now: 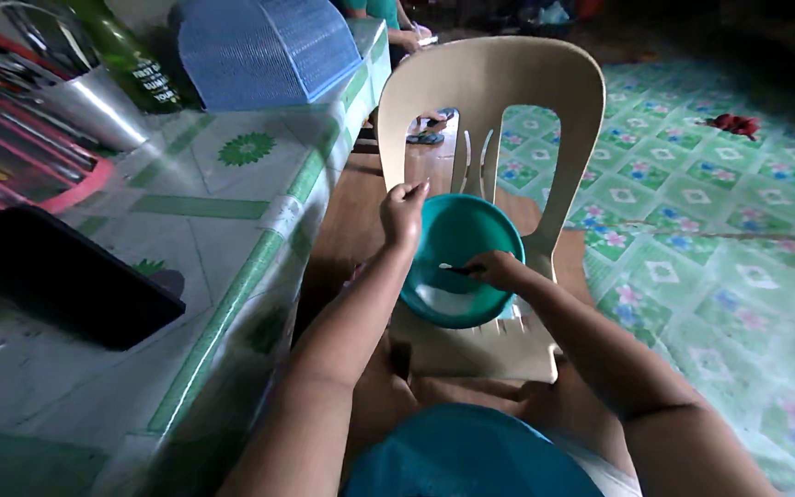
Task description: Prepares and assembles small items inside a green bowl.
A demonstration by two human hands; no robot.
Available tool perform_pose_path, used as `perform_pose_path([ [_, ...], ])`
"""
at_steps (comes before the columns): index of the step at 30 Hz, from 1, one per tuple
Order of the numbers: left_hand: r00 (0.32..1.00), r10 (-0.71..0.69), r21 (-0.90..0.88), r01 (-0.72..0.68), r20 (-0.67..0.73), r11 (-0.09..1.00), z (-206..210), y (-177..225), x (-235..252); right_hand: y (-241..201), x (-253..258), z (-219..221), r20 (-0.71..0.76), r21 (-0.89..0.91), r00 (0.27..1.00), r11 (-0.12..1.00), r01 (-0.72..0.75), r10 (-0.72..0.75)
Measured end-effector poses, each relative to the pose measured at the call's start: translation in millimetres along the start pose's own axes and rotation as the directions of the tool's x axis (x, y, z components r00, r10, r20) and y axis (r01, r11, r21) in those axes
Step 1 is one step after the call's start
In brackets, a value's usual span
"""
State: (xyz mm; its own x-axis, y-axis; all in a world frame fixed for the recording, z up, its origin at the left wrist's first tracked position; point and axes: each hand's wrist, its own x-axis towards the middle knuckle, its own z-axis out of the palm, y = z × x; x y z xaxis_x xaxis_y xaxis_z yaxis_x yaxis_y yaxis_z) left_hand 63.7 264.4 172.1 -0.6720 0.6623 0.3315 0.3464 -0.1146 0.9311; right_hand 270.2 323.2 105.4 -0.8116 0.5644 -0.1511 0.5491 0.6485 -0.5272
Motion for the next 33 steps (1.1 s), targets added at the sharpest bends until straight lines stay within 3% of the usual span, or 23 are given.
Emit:
perform_pose_path([
  [4, 0.970, 0.241, -0.244, -0.226, 0.035, 0.943, 24, 62, 23, -6, -14, -34, 0.032, -0.036, 0.998, 0.998, -0.049, 0.050],
  [7, 0.948, 0.300, -0.287, -0.260, 0.105, 0.922, 27, 68, 18, 1, -22, -42, 0.033, -0.035, 0.999, 0.999, -0.035, 0.036],
  [10, 0.949, 0.194, -0.086, -0.178, 0.250, 0.980, 26, 23, -1, 10, -29, -41, 0.049, -0.027, 0.999, 0.999, -0.018, 0.019],
  [13, 0.929, -0.020, 0.164, -0.045, 0.370, 0.985, 15, -29, -24, 8, -35, -42, 0.091, -0.033, 0.995, 0.999, -0.035, 0.038],
  [18, 0.868, -0.237, 0.360, 0.074, 0.437, 0.930, -3, -52, -45, 22, -26, -34, -0.026, -0.065, 0.998, 0.996, 0.055, -0.057],
  [21, 0.848, -0.266, 0.398, 0.071, 0.459, 0.915, -10, -48, -47, 9, -27, -48, -0.022, -0.120, 0.999, 0.992, 0.036, -0.039],
  [24, 0.838, -0.262, 0.434, 0.034, 0.478, 0.900, -15, -47, -49, 24, -20, -53, -0.069, -0.128, 0.992, 0.987, 0.093, -0.103],
  [28, 0.822, -0.250, 0.487, -0.038, 0.512, 0.872, -17, -44, -51, 24, -20, -63, -0.042, -0.132, 0.999, 0.991, 0.020, -0.026],
  [33, 0.807, -0.218, 0.519, -0.125, 0.549, 0.846, -14, -44, -54, 47, -11, -50, -0.075, -0.153, 0.993, 0.985, 0.075, -0.087],
])
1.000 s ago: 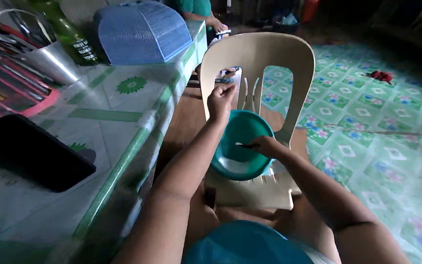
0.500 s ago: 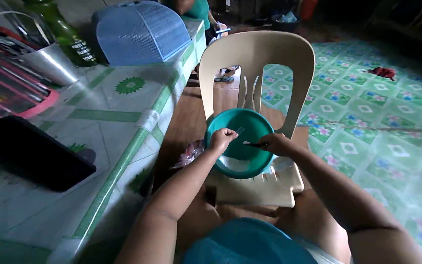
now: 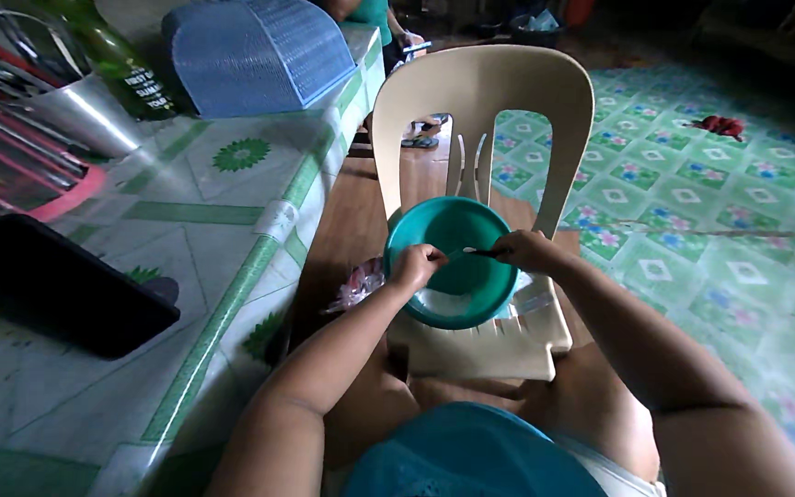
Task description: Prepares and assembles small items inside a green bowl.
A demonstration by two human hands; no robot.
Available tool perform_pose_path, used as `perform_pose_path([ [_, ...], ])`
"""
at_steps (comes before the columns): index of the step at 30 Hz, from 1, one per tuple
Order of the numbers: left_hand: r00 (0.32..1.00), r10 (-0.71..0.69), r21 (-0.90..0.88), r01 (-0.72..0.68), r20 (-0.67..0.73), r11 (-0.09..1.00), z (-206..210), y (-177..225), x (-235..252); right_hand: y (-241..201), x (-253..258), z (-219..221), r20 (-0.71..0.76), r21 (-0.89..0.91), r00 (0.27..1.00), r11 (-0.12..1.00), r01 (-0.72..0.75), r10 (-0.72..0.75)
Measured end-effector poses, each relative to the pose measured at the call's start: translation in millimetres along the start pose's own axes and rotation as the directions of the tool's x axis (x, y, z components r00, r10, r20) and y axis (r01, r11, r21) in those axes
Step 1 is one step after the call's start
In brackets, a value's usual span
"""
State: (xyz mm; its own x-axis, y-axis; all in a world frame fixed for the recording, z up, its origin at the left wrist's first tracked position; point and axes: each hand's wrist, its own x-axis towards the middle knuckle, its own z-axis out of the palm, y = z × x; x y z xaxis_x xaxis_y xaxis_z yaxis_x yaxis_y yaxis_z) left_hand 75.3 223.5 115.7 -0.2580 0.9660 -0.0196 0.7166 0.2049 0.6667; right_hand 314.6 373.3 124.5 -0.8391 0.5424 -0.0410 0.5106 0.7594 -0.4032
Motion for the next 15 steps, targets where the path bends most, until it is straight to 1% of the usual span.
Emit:
perform_pose_path([
  [2, 1.000, 0.012, 0.016, -0.012, 0.001, 1.000, 0, 2, -1, 3, 2, 5, -0.009, -0.011, 1.000, 1.000, 0.002, -0.002],
  [4, 1.000, 0.025, 0.029, -0.025, -0.008, 0.999, -2, 7, -3, -1, 1, 5, 0.009, -0.024, 1.000, 1.000, -0.018, 0.018],
  [6, 0.998, 0.060, 0.050, -0.059, -0.009, 0.997, -4, 10, -4, -6, -1, 3, 0.022, -0.025, 1.000, 1.000, -0.008, 0.008],
  [9, 0.986, 0.164, 0.094, -0.164, 0.009, 0.982, -3, 5, -1, -18, -2, -6, 0.064, -0.052, 0.998, 0.999, 0.013, -0.010],
  [12, 0.954, 0.281, 0.096, -0.291, 0.102, 0.952, -5, 3, -1, -37, -3, -20, 0.124, -0.100, 0.992, 0.995, 0.001, 0.012],
  [14, 0.937, 0.328, 0.065, -0.338, 0.124, 0.939, -2, 1, -2, -44, -1, -24, 0.108, -0.114, 0.994, 0.993, 0.022, -0.010],
  [15, 0.936, 0.330, 0.048, -0.338, 0.119, 0.940, 0, 1, -4, -46, 0, -24, 0.085, -0.112, 0.996, 0.993, 0.040, -0.031],
])
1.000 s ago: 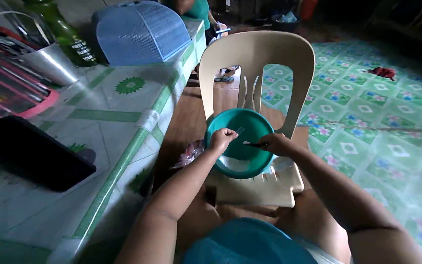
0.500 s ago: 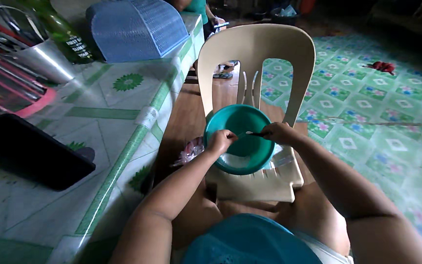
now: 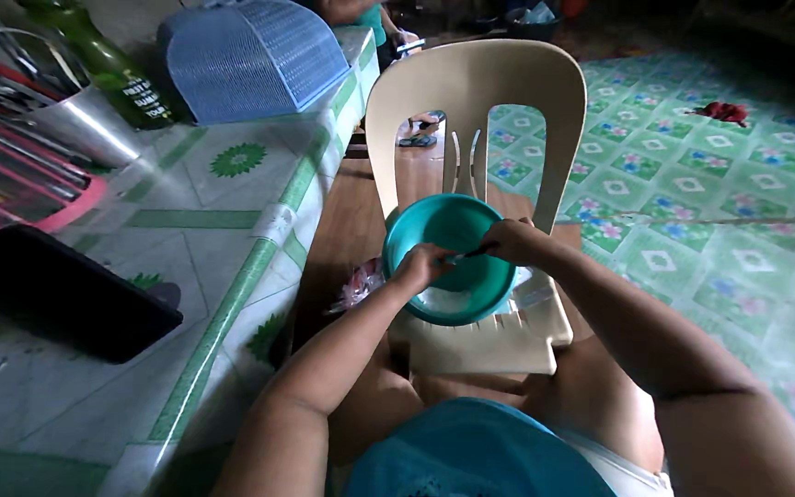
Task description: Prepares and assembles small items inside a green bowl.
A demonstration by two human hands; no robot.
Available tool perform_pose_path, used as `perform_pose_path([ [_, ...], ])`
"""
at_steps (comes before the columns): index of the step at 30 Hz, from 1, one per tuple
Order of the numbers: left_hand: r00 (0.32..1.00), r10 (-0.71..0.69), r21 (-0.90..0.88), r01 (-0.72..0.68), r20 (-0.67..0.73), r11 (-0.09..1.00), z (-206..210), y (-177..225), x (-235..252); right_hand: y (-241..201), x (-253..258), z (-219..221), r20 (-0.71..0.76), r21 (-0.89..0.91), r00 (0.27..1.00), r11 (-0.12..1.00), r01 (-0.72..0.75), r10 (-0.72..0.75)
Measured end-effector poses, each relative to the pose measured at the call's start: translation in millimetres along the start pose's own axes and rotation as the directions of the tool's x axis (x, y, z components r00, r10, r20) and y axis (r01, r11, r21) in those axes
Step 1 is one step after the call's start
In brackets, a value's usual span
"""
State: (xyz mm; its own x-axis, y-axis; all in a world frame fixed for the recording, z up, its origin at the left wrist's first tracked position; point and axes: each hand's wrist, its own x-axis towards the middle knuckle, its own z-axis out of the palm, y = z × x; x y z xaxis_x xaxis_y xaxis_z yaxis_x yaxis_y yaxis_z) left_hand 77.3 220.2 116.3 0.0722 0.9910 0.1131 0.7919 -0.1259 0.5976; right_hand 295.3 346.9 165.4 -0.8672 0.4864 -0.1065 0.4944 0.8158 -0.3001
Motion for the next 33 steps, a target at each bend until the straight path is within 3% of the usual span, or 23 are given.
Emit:
perform_pose_path([
  [4, 0.993, -0.113, -0.162, 0.104, -0.047, 0.981, 7, 9, -7, -23, -1, -10, -0.098, 0.075, 0.994, 0.996, 0.051, -0.043],
  [9, 0.965, -0.230, -0.351, 0.173, -0.125, 0.920, 14, 24, -13, -49, 3, 5, -0.341, 0.244, 0.936, 0.953, 0.178, -0.088],
  [13, 0.940, -0.211, -0.300, 0.126, -0.268, 0.946, 7, 31, -13, -59, 10, 19, -0.435, 0.233, 0.893, 0.944, 0.235, -0.115],
  [17, 0.966, -0.182, -0.356, 0.109, -0.181, 0.928, -9, 26, -15, -68, 9, -6, -0.528, 0.181, 0.837, 0.944, 0.277, -0.145],
  [19, 0.983, -0.132, -0.258, 0.096, -0.126, 0.962, -8, 18, -16, -79, 0, -32, -0.535, 0.118, 0.827, 0.954, 0.277, -0.174],
  [22, 0.969, 0.031, -0.069, -0.050, -0.245, 0.996, 8, 3, -12, -93, -7, -63, -0.434, 0.110, 0.879, 0.957, 0.268, -0.197],
  [26, 0.914, 0.066, -0.134, -0.130, -0.400, 0.982, 14, 0, -9, -102, -12, -73, -0.527, -0.030, 0.797, 0.943, 0.330, -0.295],
  [29, 0.930, 0.013, -0.150, -0.074, -0.368, 0.986, 1, 3, -14, -111, -13, -65, -0.633, -0.098, 0.727, 0.958, 0.268, -0.268],
  [31, 0.951, -0.088, -0.180, 0.035, -0.296, 0.983, -10, 8, -23, -109, 0, -56, -0.508, -0.022, 0.842, 0.980, 0.200, -0.183],
  [33, 0.957, -0.172, -0.222, 0.120, -0.232, 0.968, -23, 11, -33, -106, 10, -51, -0.458, -0.018, 0.870, 0.981, 0.194, -0.181],
])
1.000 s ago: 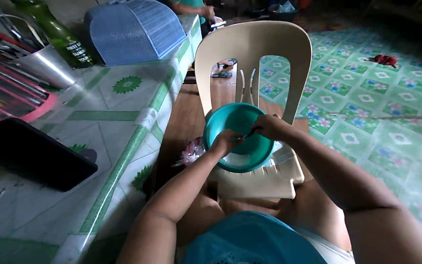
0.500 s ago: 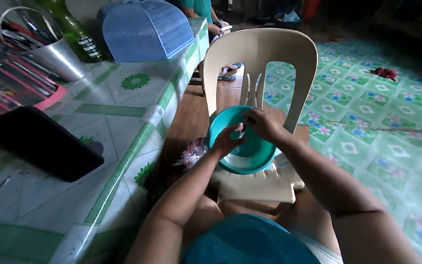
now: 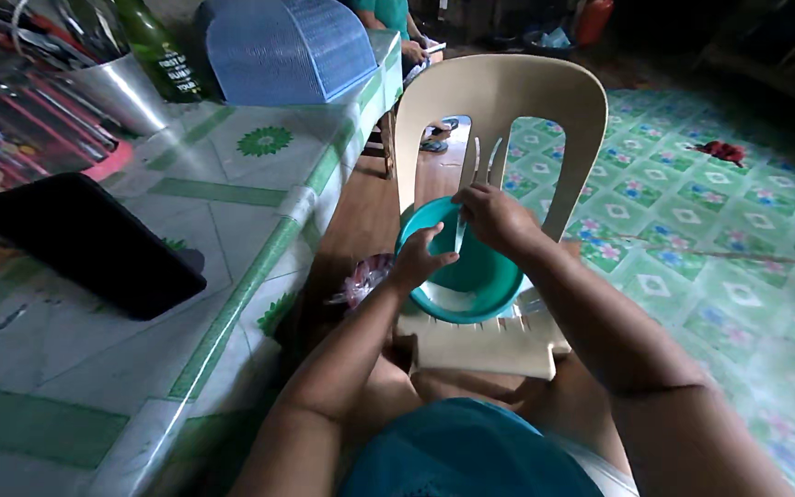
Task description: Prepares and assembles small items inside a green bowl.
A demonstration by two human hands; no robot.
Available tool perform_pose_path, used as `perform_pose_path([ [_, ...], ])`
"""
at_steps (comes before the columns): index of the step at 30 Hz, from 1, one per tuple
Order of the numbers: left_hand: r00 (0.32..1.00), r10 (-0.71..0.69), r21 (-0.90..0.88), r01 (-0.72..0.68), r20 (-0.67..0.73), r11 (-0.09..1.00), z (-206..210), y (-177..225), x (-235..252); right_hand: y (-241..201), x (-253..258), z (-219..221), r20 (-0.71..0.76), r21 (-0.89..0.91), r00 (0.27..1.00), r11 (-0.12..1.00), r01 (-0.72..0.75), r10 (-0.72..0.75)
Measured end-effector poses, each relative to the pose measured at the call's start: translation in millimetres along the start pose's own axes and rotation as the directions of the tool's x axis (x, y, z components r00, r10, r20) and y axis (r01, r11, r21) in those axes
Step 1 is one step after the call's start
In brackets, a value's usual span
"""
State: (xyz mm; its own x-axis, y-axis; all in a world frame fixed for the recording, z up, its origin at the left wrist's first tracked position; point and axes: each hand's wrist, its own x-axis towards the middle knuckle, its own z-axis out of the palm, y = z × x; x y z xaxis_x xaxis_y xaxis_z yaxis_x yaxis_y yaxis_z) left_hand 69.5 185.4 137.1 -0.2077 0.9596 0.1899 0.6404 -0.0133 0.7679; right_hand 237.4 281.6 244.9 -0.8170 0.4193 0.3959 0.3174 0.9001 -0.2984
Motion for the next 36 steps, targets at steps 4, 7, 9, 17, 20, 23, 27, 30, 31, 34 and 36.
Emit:
perform_pose_path([
  [4, 0.999, -0.023, -0.106, 0.018, -0.049, 0.994, -21, 4, -10, -22, -1, -24, -0.275, -0.081, 0.957, 0.994, 0.071, -0.090],
  [7, 0.989, -0.118, -0.157, 0.103, -0.086, 0.982, -34, 13, -12, -27, 5, -6, -0.182, -0.086, 0.983, 0.996, 0.000, -0.016],
  [9, 0.977, -0.176, -0.207, 0.149, -0.119, 0.967, -37, 12, -8, -24, 15, 9, 0.007, -0.055, 0.999, 0.997, -0.046, 0.046],
  [17, 0.982, -0.134, -0.400, 0.069, -0.136, 0.914, -36, 12, -15, -39, 8, -16, -0.245, -0.129, 0.968, 0.991, 0.031, -0.063],
  [20, 0.982, -0.149, -0.425, 0.087, -0.115, 0.901, -29, 10, -11, -35, 11, -5, 0.141, -0.065, 0.989, 0.997, -0.042, 0.051],
  [23, 0.998, -0.045, -0.458, 0.015, -0.054, 0.889, -25, 13, -16, -42, 10, -28, 0.030, -0.053, 0.999, 0.998, 0.030, -0.028],
  [27, 0.993, 0.113, -0.487, -0.108, -0.018, 0.867, -25, 21, -7, -48, 17, -38, -0.204, -0.060, 0.977, 0.997, 0.055, -0.066],
  [30, 0.999, -0.012, -0.342, 0.001, -0.032, 0.940, -26, 31, 8, -30, 37, -15, -0.059, 0.010, 0.998, 1.000, -0.030, 0.030],
  [31, 0.997, -0.052, -0.309, 0.035, -0.049, 0.950, -24, 29, 12, -23, 41, -13, -0.038, 0.073, 0.997, 0.995, -0.064, 0.067],
  [34, 0.989, -0.136, -0.285, 0.114, -0.058, 0.952, -25, 23, 21, 0, 41, -27, -0.220, 0.372, 0.951, 0.920, -0.124, 0.217],
  [36, 0.982, -0.185, -0.321, 0.160, -0.049, 0.934, -27, 22, 19, 23, 31, -25, -0.339, 0.515, 0.858, 0.839, -0.175, 0.387],
])
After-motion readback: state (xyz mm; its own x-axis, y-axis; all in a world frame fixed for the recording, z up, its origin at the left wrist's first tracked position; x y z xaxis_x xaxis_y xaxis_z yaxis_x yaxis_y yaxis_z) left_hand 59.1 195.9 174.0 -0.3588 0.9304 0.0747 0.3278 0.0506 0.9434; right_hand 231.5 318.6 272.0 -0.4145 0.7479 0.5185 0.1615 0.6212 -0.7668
